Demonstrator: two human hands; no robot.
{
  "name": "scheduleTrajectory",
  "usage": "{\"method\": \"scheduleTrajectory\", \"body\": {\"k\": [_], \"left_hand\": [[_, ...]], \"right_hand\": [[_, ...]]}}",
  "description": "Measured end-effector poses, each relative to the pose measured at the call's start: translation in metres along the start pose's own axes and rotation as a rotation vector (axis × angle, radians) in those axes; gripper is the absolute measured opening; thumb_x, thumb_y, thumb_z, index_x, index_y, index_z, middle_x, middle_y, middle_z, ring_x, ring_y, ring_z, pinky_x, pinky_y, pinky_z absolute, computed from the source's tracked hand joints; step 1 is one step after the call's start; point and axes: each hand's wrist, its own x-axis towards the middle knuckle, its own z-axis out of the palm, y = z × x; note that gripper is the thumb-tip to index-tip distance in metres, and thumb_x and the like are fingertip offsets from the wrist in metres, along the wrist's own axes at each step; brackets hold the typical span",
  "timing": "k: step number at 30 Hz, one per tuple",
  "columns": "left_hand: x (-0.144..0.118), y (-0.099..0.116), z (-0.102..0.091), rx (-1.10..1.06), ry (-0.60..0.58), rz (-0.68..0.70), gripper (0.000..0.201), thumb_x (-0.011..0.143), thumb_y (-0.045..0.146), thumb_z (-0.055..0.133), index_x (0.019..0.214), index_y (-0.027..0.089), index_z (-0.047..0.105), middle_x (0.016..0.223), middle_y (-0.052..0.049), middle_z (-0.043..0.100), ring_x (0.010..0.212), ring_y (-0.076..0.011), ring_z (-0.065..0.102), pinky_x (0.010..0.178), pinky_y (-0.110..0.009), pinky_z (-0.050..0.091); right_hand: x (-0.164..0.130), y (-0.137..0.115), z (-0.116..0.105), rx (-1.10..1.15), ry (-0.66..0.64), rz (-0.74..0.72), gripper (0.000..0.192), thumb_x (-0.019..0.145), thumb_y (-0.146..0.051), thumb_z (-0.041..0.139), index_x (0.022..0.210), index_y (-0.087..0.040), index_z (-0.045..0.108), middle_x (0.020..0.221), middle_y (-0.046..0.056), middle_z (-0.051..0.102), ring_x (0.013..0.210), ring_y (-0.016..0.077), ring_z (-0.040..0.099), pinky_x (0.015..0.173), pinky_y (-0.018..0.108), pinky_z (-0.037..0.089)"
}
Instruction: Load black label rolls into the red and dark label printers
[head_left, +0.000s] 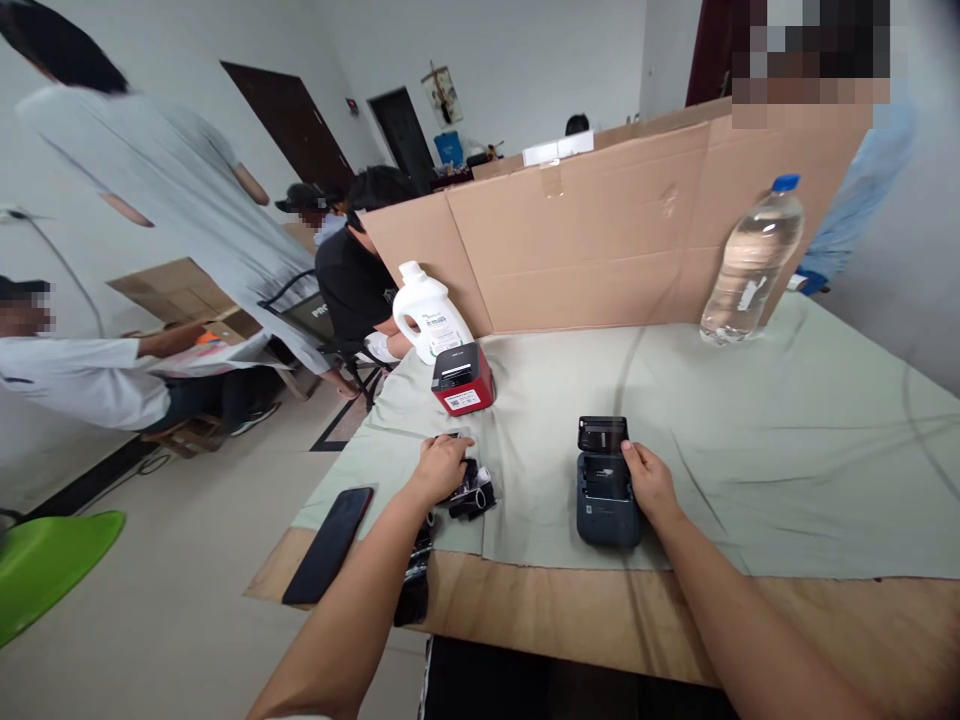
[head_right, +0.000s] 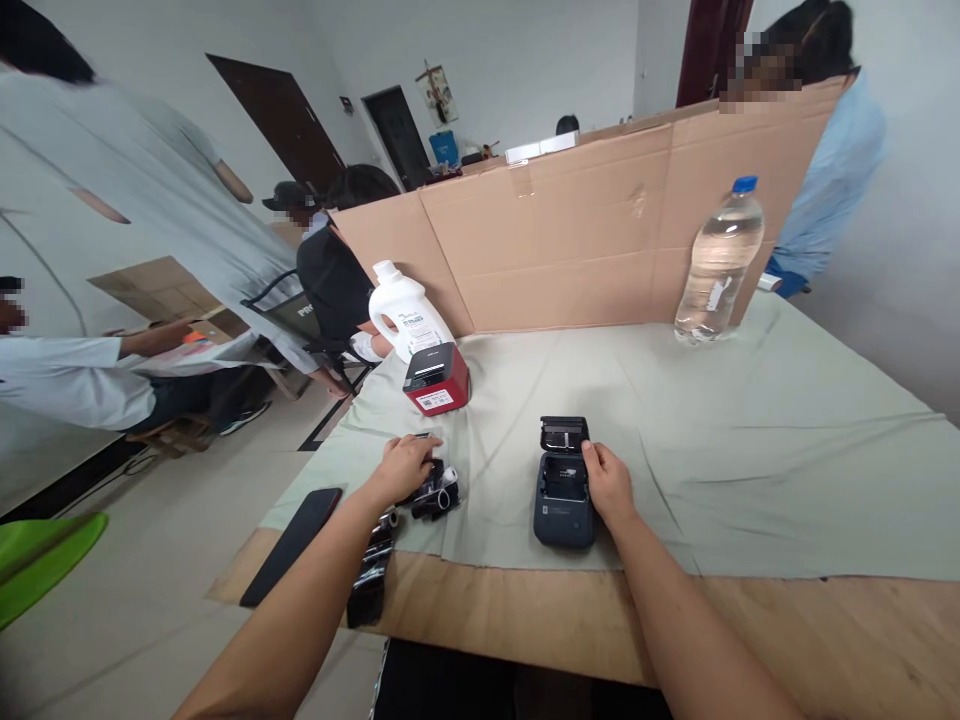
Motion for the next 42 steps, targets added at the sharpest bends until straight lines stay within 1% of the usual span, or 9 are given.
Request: {"method": "scheduleTrajectory", "body": {"k": [4,9,13,18,23,30,36,39,42], "left_hand": [[-0.012,0.012,-0.031,-0.219,-0.092,0.148,0.024,0.07,0.01,0.047,0.081,0.018,0.066,0.09,-0.006,0.068,0.09,-0.0225,0.06,0.084,-0.033,0.043],[-0.038,0.053,-0.075,-0.616,-0.175,0.323,0.019,0.07,0.013,0.047,0.08,0.018,0.063,0.085,-0.002,0.065,0.078,-0.0156,0.058,0.073,-0.025,0.045],[-0.033,0.099,-0.088,-0.789,-0.065,0.4,0.016,0.08,0.018,0.045,0.086,0.017,0.06,0.084,-0.002,0.065,0.077,-0.0143,0.058,0.072,-0.024,0.045],[-0.016,0.15,-0.075,-0.72,0.078,0.431,0.016,0.084,0.017,0.043,0.09,0.02,0.058,0.072,0.002,0.061,0.064,-0.0121,0.054,0.062,-0.022,0.042],[-0.01,0.176,-0.055,-0.536,0.094,0.416,0.021,0.085,0.013,0.042,0.095,0.022,0.058,0.08,-0.001,0.066,0.069,-0.0159,0.06,0.065,-0.025,0.044],[-0.012,0.177,-0.033,-0.384,0.076,0.46,0.024,0.084,0.009,0.043,0.099,0.022,0.057,0.085,-0.003,0.067,0.077,-0.019,0.063,0.07,-0.028,0.046],[-0.036,0.18,-0.017,-0.389,0.074,0.592,0.024,0.082,0.009,0.047,0.098,0.019,0.061,0.089,-0.006,0.067,0.087,-0.0205,0.061,0.078,-0.031,0.048],[-0.046,0.178,-0.013,-0.453,0.034,0.659,0.02,0.08,0.022,0.06,0.1,0.018,0.062,0.096,-0.008,0.068,0.094,-0.0243,0.06,0.085,-0.036,0.047],[-0.047,0.172,-0.011,-0.6,0.014,0.695,0.034,0.081,0.041,0.063,0.105,0.018,0.061,0.106,-0.009,0.066,0.098,-0.0254,0.06,0.088,-0.038,0.047]], "right_hand": [[0.0,-0.002,0.0,0.007,0.003,0.01,0.055,0.085,-0.068,0.034,0.06,-0.021,0.049,0.055,-0.002,0.048,0.058,0.0149,0.044,0.056,0.026,0.033],[0.0,-0.002,0.0,0.007,0.004,0.02,0.054,0.084,-0.068,0.034,0.059,-0.022,0.046,0.054,-0.002,0.047,0.057,0.015,0.043,0.055,0.025,0.032],[0.0,-0.001,0.001,0.019,0.016,-0.005,0.053,0.084,-0.068,0.034,0.059,-0.022,0.045,0.054,-0.002,0.046,0.057,0.0148,0.042,0.056,0.025,0.033],[0.0,-0.001,0.001,0.015,0.021,-0.006,0.052,0.084,-0.067,0.035,0.058,-0.023,0.043,0.053,-0.003,0.045,0.056,0.0146,0.042,0.055,0.025,0.032],[0.0,-0.003,0.0,0.026,0.0,0.019,0.05,0.085,-0.065,0.035,0.06,-0.022,0.045,0.055,-0.002,0.047,0.058,0.0153,0.043,0.056,0.026,0.031],[0.0,-0.007,-0.001,0.029,-0.016,0.018,0.051,0.086,-0.063,0.034,0.059,-0.022,0.047,0.056,-0.002,0.049,0.058,0.0153,0.044,0.056,0.026,0.031],[0.0,-0.003,0.0,0.012,-0.016,0.01,0.053,0.086,-0.065,0.033,0.063,-0.021,0.051,0.058,-0.001,0.053,0.059,0.0154,0.047,0.057,0.025,0.033],[0.0,-0.002,0.0,0.033,-0.024,0.004,0.054,0.086,-0.066,0.032,0.066,-0.02,0.054,0.063,0.0,0.057,0.062,0.0158,0.048,0.059,0.025,0.035],[0.001,-0.002,0.0,0.041,-0.03,0.022,0.055,0.085,-0.067,0.033,0.066,-0.021,0.054,0.063,0.0,0.058,0.062,0.0162,0.049,0.06,0.025,0.036]]}}
